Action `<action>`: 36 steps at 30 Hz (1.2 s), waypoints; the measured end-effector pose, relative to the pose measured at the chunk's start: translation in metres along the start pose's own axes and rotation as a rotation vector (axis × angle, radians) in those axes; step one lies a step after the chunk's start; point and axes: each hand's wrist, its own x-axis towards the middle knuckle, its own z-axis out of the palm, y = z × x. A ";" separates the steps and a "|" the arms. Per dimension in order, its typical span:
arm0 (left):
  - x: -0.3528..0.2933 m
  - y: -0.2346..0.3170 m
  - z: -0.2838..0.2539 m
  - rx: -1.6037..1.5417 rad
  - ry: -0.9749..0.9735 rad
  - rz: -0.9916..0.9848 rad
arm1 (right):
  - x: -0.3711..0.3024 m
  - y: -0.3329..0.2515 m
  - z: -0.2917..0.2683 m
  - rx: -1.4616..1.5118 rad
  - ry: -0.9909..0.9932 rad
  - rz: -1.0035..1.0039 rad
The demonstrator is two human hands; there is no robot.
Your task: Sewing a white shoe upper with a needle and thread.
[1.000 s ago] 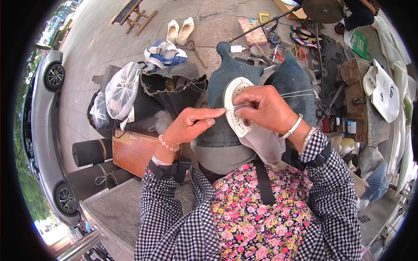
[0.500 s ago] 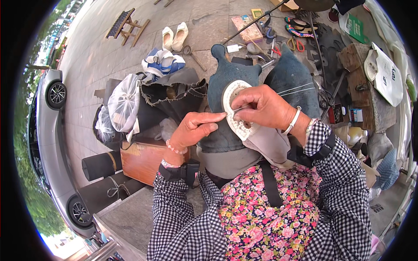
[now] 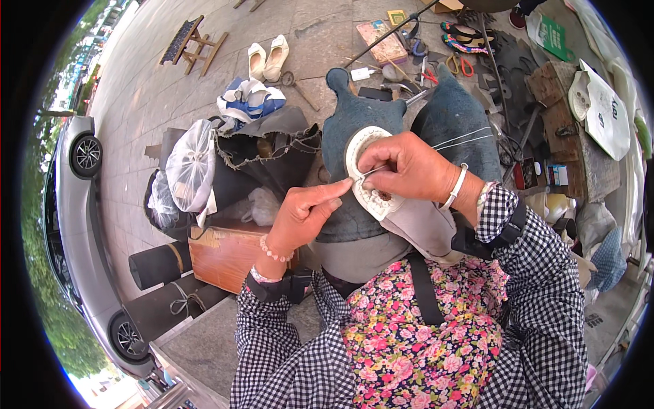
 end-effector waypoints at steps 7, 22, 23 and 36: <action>-0.008 0.008 -0.007 -0.047 -0.022 -0.117 | -0.001 -0.006 0.005 -0.119 -0.011 0.008; -0.002 0.011 -0.014 0.211 -0.072 0.112 | -0.003 -0.004 0.010 -0.287 0.081 -0.209; -0.001 0.013 -0.014 0.260 -0.086 0.087 | -0.003 -0.002 0.011 -0.323 0.107 -0.234; 0.002 0.013 -0.007 -0.324 -0.089 -0.405 | -0.001 -0.004 0.005 -0.269 0.093 -0.141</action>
